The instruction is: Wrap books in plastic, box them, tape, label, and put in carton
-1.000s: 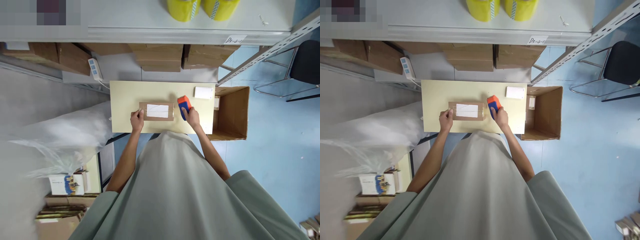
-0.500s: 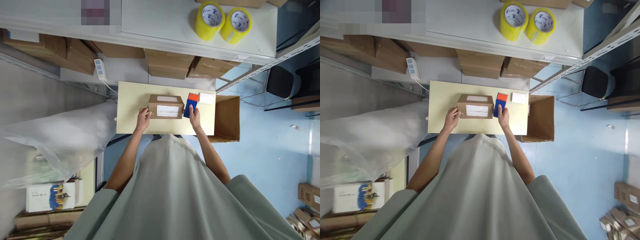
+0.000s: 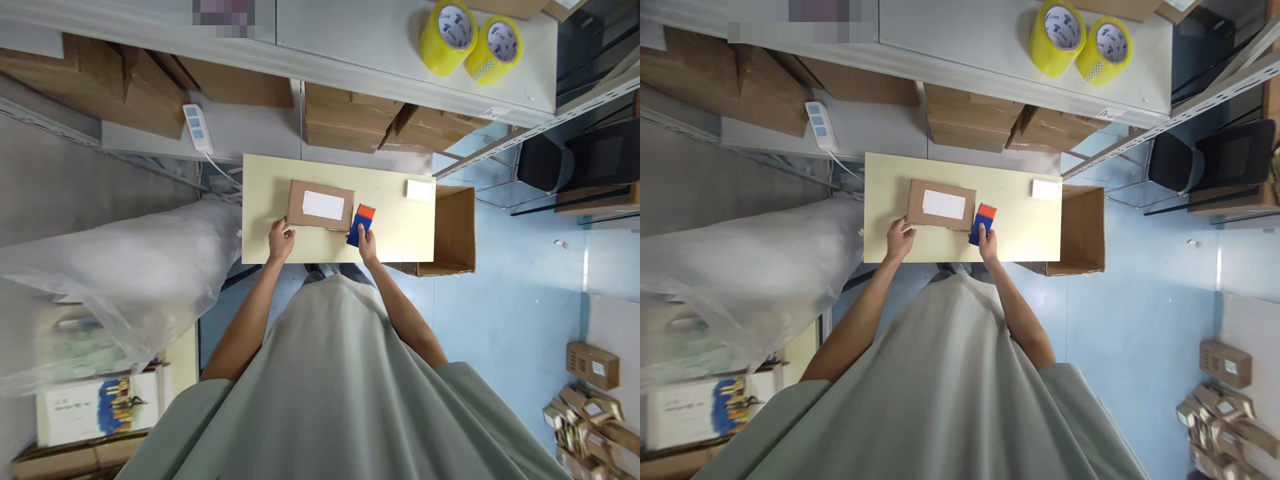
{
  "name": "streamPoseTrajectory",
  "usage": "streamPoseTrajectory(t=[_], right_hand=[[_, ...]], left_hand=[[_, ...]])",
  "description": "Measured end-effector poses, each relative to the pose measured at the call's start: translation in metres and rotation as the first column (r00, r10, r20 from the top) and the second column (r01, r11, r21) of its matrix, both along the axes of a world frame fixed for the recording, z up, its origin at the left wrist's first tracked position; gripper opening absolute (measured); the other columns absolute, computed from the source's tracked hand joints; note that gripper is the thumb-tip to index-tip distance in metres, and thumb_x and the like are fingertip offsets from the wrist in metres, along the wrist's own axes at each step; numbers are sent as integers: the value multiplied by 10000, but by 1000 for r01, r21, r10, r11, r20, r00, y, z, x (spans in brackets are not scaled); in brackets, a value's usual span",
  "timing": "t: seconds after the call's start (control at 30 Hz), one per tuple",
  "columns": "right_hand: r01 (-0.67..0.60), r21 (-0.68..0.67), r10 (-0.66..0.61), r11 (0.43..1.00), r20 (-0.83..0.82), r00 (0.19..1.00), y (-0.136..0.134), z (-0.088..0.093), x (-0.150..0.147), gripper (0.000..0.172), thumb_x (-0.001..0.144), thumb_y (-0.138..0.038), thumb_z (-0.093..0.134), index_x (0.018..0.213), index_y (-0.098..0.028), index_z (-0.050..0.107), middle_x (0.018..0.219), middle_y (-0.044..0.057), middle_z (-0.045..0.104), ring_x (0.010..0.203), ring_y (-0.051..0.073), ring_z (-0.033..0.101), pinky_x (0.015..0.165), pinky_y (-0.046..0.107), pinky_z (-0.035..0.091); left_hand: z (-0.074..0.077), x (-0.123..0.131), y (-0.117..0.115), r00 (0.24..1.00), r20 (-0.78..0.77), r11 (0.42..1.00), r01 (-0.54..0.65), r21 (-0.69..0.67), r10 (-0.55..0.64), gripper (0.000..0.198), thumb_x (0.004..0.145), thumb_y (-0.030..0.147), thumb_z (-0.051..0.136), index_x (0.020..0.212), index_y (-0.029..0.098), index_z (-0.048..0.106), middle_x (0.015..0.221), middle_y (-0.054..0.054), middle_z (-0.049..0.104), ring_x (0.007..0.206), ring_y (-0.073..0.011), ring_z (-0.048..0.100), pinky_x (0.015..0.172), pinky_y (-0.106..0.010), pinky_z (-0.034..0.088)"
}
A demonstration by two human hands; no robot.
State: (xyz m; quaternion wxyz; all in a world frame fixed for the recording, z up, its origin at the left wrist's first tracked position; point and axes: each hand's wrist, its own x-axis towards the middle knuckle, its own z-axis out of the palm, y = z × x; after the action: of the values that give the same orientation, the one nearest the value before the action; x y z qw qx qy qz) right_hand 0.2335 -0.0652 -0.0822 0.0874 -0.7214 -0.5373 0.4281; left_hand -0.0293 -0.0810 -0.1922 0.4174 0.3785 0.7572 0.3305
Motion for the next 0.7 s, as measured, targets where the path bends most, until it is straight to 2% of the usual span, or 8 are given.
streamPoseTrajectory(t=[0.07, 0.13, 0.23, 0.33, 0.43, 0.5, 0.6, 0.7], right_hand=[[71, -10, -70, 997, 55, 996, 0, -6, -2, 746, 1177, -710, 134, 1198, -143, 619, 909, 112, 793, 848, 208, 751, 724, 253, 541], [90, 2, -89, 996, 163, 983, -5, -9, 2, 651, 1200, -638, 167, 1291, -145, 583, 1046, 156, 812, 911, 226, 768, 747, 263, 540], [-23, 17, 17, 1000, 275, 961, -24, -8, 15, 560, 1210, -542, 241, 1509, -121, 457, 1220, 214, 803, 1014, 271, 791, 805, 290, 551], [-207, 14, 192, 978, 318, 928, -49, -3, 28, 611, 1199, -517, 301, 1632, -86, 340, 1305, 262, 781, 1080, 318, 799, 846, 329, 575], [-393, 5, 365, 919, 365, 856, -69, 0, 40, 598, 1181, -523, 391, 1589, -86, 414, 1338, 289, 763, 1125, 341, 793, 903, 368, 593], [-505, -19, 472, 863, 387, 792, -76, -1, 50, 551, 1177, -522, 440, 1530, -101, 476, 1325, 278, 767, 1157, 338, 785, 948, 380, 596], [-622, -35, 583, 783, 392, 712, -77, -6, 68, 517, 1177, -541, 479, 1478, -122, 510, 1272, 245, 783, 1174, 333, 780, 990, 396, 603], [-697, 67, 630, 714, 372, 682, -74, -14, 92, 553, 1184, -609, 432, 1455, -132, 503, 1221, 227, 783, 1132, 337, 786, 964, 433, 629]], left_hand=[[-1, -10, 5, 1000, -11, 1000, 8, 12, -8, 590, 806, 29, 603, 1350, 192, 763, 1362, -164, 739, 1188, -283, 768, 1026, -393, 634], [3, -15, 5, 998, -66, 997, 5, 71, -1, 597, 829, 21, 595, 1387, 171, 744, 1429, -196, 714, 1278, -309, 738, 1085, -423, 611], [23, -12, -7, 990, -142, 976, 46, 212, -16, 570, 903, 58, 610, 1453, 177, 703, 1502, -207, 670, 1410, -326, 660, 1147, -448, 582], [53, 6, -28, 979, -135, 945, 183, 272, -151, 450, 1000, 170, 627, 1440, 232, 701, 1479, -160, 700, 1400, -306, 655, 1157, -454, 587], [83, 30, -50, 949, -101, 907, 316, 279, -300, 356, 1064, 278, 605, 1397, 251, 728, 1426, -129, 740, 1334, -284, 682, 1139, -440, 607], [96, 46, -60, 929, -86, 883, 370, 288, -361, 344, 1073, 318, 604, 1381, 258, 744, 1398, -118, 755, 1300, -281, 691, 1111, -431, 622], [109, 67, -70, 904, -97, 843, 424, 331, -417, 316, 1082, 360, 608, 1333, 256, 767, 1359, -111, 776, 1272, -282, 700, 1093, -432, 627], [116, 85, -76, 892, -141, 812, 451, 371, -430, 277, 1092, 367, 602, 1268, 261, 788, 1286, -100, 802, 1245, -281, 714, 1103, -447, 619]])
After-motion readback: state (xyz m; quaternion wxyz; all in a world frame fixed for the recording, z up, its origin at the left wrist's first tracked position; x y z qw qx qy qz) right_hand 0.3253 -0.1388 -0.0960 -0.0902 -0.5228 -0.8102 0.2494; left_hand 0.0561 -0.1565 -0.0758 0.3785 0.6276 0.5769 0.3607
